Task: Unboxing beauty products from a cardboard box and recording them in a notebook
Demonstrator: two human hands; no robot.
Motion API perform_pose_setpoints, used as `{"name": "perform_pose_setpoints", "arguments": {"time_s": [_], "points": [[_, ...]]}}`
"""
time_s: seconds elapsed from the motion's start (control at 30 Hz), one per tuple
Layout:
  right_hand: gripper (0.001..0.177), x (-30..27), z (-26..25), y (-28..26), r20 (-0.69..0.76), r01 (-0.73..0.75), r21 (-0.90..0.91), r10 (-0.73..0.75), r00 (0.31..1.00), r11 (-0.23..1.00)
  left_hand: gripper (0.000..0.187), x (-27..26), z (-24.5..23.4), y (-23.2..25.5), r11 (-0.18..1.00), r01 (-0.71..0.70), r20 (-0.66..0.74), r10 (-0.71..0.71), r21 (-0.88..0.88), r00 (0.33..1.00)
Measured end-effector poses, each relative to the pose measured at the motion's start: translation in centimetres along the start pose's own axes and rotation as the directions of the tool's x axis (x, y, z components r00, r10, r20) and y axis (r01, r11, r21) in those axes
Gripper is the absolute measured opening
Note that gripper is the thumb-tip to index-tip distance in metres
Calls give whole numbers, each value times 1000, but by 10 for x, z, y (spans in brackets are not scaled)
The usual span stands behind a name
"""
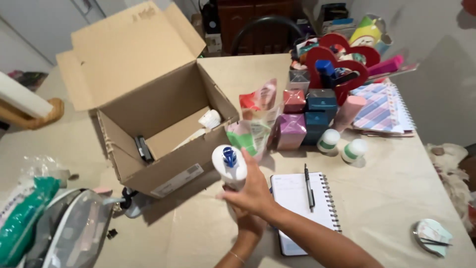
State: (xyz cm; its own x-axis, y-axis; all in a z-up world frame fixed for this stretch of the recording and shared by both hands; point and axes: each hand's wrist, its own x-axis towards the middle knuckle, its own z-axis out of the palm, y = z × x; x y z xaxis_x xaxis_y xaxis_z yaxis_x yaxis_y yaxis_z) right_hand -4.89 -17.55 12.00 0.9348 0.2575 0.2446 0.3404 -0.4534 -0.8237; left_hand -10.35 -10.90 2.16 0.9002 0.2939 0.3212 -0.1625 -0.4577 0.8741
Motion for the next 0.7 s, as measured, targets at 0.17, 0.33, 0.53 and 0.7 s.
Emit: {"name": "perform_pose_setpoints", "arguments": {"time_s": [0.17,0.33,0.53,0.7], "points": [[96,17,7,17,-262,66,-78,-85,961,995,96,-39,-3,-32,925,-141,439,-31,353,898],[90,20,2,30,-274,40,16,-34,961,999,83,-22,-22,-18,906,-130,420,-57,403,906],[88,13,-16,47,-347,54,194,17,938,980,88,3,-16,-39,968,-157,45,151,195,987],[91,-1,-41,74,-434,-141,441,348,831,886,123,26,-2,-20,983,-115,56,107,145,993]]}}
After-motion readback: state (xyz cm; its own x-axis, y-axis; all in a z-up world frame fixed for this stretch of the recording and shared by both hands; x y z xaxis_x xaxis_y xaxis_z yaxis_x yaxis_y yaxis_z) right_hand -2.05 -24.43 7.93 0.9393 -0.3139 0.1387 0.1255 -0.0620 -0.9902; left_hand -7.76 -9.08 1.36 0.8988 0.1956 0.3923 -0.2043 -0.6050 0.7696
